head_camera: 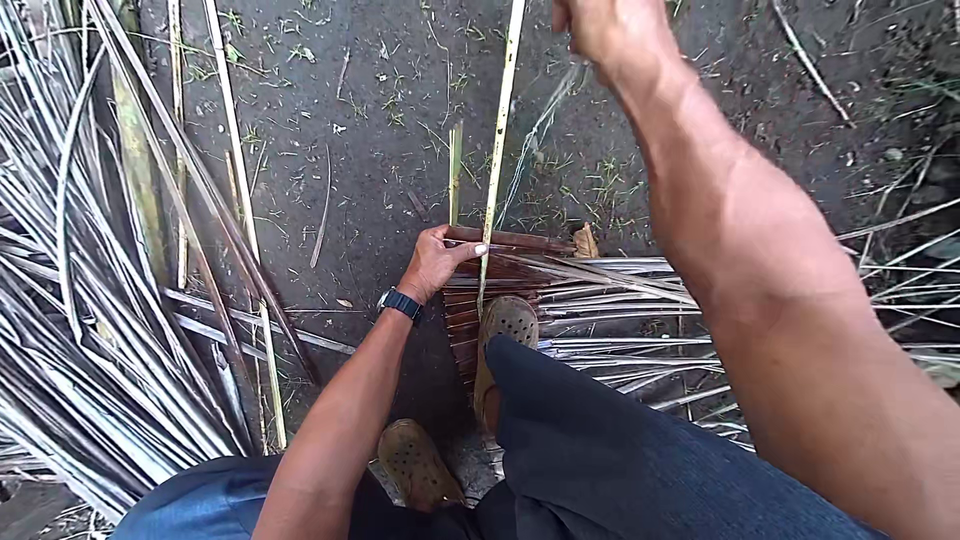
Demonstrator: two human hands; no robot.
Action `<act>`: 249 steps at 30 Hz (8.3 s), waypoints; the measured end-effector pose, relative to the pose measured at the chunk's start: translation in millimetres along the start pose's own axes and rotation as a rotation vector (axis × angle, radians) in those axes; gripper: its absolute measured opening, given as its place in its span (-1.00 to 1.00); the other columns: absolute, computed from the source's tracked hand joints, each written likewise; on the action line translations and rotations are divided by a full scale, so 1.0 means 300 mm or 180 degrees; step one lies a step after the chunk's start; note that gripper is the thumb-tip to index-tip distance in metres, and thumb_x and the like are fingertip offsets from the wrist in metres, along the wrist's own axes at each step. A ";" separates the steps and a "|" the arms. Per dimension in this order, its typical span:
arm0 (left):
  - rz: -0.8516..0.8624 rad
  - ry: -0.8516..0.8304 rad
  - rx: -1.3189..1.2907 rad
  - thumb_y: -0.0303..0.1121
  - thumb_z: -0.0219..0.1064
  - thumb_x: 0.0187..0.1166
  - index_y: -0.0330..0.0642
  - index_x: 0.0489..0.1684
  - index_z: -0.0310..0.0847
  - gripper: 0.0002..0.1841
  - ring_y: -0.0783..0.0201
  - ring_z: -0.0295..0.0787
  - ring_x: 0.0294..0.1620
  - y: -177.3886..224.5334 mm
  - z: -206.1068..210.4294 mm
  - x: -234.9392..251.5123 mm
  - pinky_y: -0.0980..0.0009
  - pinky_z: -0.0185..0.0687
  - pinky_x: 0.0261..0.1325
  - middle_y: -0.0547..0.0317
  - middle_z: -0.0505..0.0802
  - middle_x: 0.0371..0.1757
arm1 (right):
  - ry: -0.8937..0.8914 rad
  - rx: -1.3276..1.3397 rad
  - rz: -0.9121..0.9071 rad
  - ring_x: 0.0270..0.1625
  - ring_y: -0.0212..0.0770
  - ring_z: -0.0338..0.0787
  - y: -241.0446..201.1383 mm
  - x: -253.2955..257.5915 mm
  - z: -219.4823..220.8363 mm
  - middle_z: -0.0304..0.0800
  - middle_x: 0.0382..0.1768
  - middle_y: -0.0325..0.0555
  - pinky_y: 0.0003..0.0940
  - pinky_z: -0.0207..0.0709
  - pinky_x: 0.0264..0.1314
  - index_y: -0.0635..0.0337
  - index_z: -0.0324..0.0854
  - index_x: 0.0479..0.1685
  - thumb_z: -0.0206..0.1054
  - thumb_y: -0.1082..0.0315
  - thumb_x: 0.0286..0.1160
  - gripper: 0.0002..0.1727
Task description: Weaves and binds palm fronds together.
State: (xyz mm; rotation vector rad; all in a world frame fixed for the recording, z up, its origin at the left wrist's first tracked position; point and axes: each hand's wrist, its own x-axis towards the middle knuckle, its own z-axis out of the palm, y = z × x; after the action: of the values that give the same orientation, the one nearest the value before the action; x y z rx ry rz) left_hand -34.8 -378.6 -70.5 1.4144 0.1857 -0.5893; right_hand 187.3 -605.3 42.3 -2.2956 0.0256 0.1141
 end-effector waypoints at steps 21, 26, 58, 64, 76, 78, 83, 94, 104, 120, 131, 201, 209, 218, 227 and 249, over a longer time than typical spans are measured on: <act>0.0168 -0.0177 0.0256 -0.49 0.65 0.33 -0.32 -0.18 0.81 -0.80 0.37 0.86 -0.22 0.010 -0.010 -0.006 0.36 0.82 0.02 0.10 0.92 -0.25 | -0.1799 0.1115 0.1869 -0.54 -0.19 0.87 0.221 -0.362 0.380 0.87 -0.38 0.01 -0.33 0.80 -0.43 0.32 0.56 0.01 0.17 0.36 0.81 -0.83; 0.0212 -0.0221 0.0271 -0.47 0.66 0.32 -0.30 -0.20 0.82 -0.80 0.39 0.85 -0.24 0.003 -0.014 -0.005 0.36 0.81 0.00 0.12 0.92 -0.27 | -0.1903 0.1038 0.1914 -0.53 -0.16 0.86 0.204 -0.371 0.416 0.85 -0.40 0.06 -0.30 0.79 -0.44 0.35 0.54 0.12 0.16 0.32 0.82 -0.77; 0.0249 0.0170 0.0289 -0.48 0.63 0.37 -0.34 -0.12 0.83 -0.80 0.35 0.90 -0.17 -0.009 0.017 0.031 0.35 0.84 0.07 0.07 0.95 -0.19 | -0.2177 -0.0411 0.0997 -0.04 -0.02 0.80 0.174 -0.398 0.350 0.83 -0.13 0.05 0.13 0.63 0.10 0.18 0.78 0.01 0.34 0.11 0.67 -0.69; 0.0153 0.0399 0.0261 -0.47 0.61 0.40 -0.34 -0.11 0.81 -0.80 0.32 0.92 -0.18 -0.024 0.008 0.069 0.30 0.86 0.07 0.06 0.95 -0.21 | -0.0960 -0.1133 0.0213 -0.33 0.19 0.80 0.082 -0.722 0.262 0.70 -0.51 0.10 0.29 0.63 -0.26 0.25 0.66 -0.40 0.14 -0.22 0.72 -0.35; -0.0052 0.0706 0.0215 -0.49 0.62 0.38 -0.34 0.04 0.79 -0.70 0.28 0.90 -0.13 -0.054 0.021 0.117 0.29 0.84 0.08 0.01 0.93 -0.10 | -0.0251 -0.1188 -0.1079 -0.55 -0.03 0.74 0.145 -0.980 0.280 0.62 -0.66 -0.07 -0.11 0.54 -0.57 0.19 0.61 -0.58 0.22 0.26 0.54 -0.68; -0.0073 0.0714 0.0203 -0.47 0.63 0.37 -0.34 0.04 0.79 -0.69 0.27 0.91 -0.12 -0.057 0.017 0.121 0.27 0.85 0.08 -0.01 0.93 -0.10 | 0.0025 -0.0393 -0.1345 -0.40 -0.14 0.83 0.205 -0.934 0.330 0.79 -0.48 -0.06 -0.21 0.72 -0.34 0.26 0.74 -0.39 0.31 0.34 0.54 -0.79; -0.0091 0.0725 0.0176 -0.47 0.62 0.38 -0.35 0.05 0.78 -0.69 0.25 0.91 -0.11 -0.065 0.018 0.120 0.27 0.84 0.09 -0.02 0.93 -0.09 | -0.0231 -0.0232 -0.1765 -0.04 0.01 0.86 0.327 -0.881 0.490 0.82 -0.14 0.12 -0.16 0.77 0.11 0.33 0.79 0.07 0.28 0.54 0.56 -0.76; -0.0120 0.0643 0.0117 -0.48 0.61 0.40 -0.37 0.07 0.76 -0.68 0.22 0.91 -0.07 -0.068 0.018 0.126 0.22 0.84 0.17 -0.06 0.92 -0.06 | 0.0589 0.3286 0.0236 -0.74 -0.38 0.37 -0.051 -0.768 0.055 0.45 -0.67 -0.32 -0.43 0.34 -0.70 0.05 0.50 -0.15 -0.06 0.24 0.89 -0.74; -0.0072 0.0641 0.0095 -0.51 0.62 0.36 -0.39 0.10 0.73 -0.64 0.23 0.90 -0.01 -0.063 0.027 0.115 0.24 0.82 0.20 -0.06 0.92 -0.02 | 0.0906 0.2637 -0.0970 -0.75 -0.40 0.31 -0.276 -0.782 -0.164 0.30 -0.74 -0.42 -0.42 0.34 -0.69 0.15 0.54 -0.13 0.00 0.36 0.84 -0.79; 0.0072 0.0816 -0.0167 -0.46 0.62 0.32 -0.34 0.09 0.70 -0.62 0.17 0.89 -0.06 -0.069 0.041 0.098 0.17 0.85 0.10 -0.06 0.90 -0.07 | 0.0414 0.1666 0.0419 -0.54 -0.32 0.63 0.247 -0.744 0.478 0.84 -0.14 -0.10 -0.34 0.60 -0.45 0.23 0.70 0.15 0.01 0.32 0.85 -0.67; 0.0070 0.0915 0.0066 -0.40 0.57 0.48 -0.36 0.02 0.75 -0.73 0.24 0.90 -0.12 -0.080 0.041 0.114 0.23 0.84 0.12 -0.03 0.92 -0.12 | 0.0507 0.1574 0.0485 -0.67 -0.28 0.57 0.203 -0.883 0.398 0.77 -0.32 -0.09 -0.38 0.55 -0.65 0.21 0.65 -0.02 0.07 0.29 0.86 -0.73; -0.0099 0.0263 -0.0356 -0.68 0.63 0.20 -0.39 0.40 0.53 -0.35 0.13 0.86 0.17 -0.093 0.002 0.068 0.16 0.80 0.31 -0.12 0.87 0.16 | -0.1422 0.0502 -0.0104 -0.26 -0.26 0.75 0.224 -0.457 0.305 0.76 -0.35 -0.14 -0.17 0.65 -0.04 0.17 0.71 -0.15 0.43 0.18 0.60 -0.78; -0.0233 0.0369 0.0305 -0.52 0.64 0.26 -0.17 0.24 0.70 -0.51 0.28 0.88 -0.10 -0.036 0.020 0.024 0.30 0.81 0.04 0.12 0.92 -0.03 | -0.1511 0.0320 -0.0522 -0.07 -0.18 0.87 0.261 -0.500 0.261 0.87 -0.12 -0.01 -0.17 0.74 0.15 0.29 0.71 0.06 0.37 0.57 0.47 -0.78; -0.0088 0.0353 -0.0257 -0.55 0.63 0.30 -0.39 0.20 0.68 -0.55 0.20 0.90 -0.01 -0.072 0.030 0.053 0.22 0.83 0.20 -0.05 0.92 -0.02 | -0.1479 -0.0033 -0.0953 -0.07 -0.14 0.86 0.277 -0.505 0.263 0.86 -0.16 0.00 -0.13 0.73 0.17 0.27 0.73 -0.02 0.38 0.54 0.46 -0.82; -0.0204 -0.0189 -0.0486 -0.59 0.53 0.40 -0.37 0.28 0.65 -0.56 0.22 0.87 0.07 -0.087 -0.033 0.043 0.24 0.79 0.25 -0.02 0.91 0.07 | -0.1762 0.0022 -0.0662 -0.05 -0.23 0.87 0.269 -0.459 0.247 0.90 -0.15 -0.09 -0.16 0.71 0.21 0.20 0.79 -0.02 0.39 0.51 0.50 -0.84; -0.0184 0.0323 -0.0268 -0.56 0.59 0.36 -0.33 0.07 0.78 -0.69 0.24 0.92 -0.08 -0.018 0.083 -0.003 0.25 0.84 0.11 0.03 0.95 -0.07 | -0.3597 0.0304 0.1757 -0.43 -0.34 0.70 0.261 -0.333 0.310 0.73 -0.44 -0.17 -0.33 0.62 -0.33 0.13 0.69 -0.29 0.20 0.33 0.67 -0.80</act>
State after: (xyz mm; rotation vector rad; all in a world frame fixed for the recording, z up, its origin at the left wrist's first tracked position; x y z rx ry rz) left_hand -43.7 -402.4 -70.4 1.3618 0.3296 -0.5512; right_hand 76.5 -589.7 -68.3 -1.7777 0.0752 1.6025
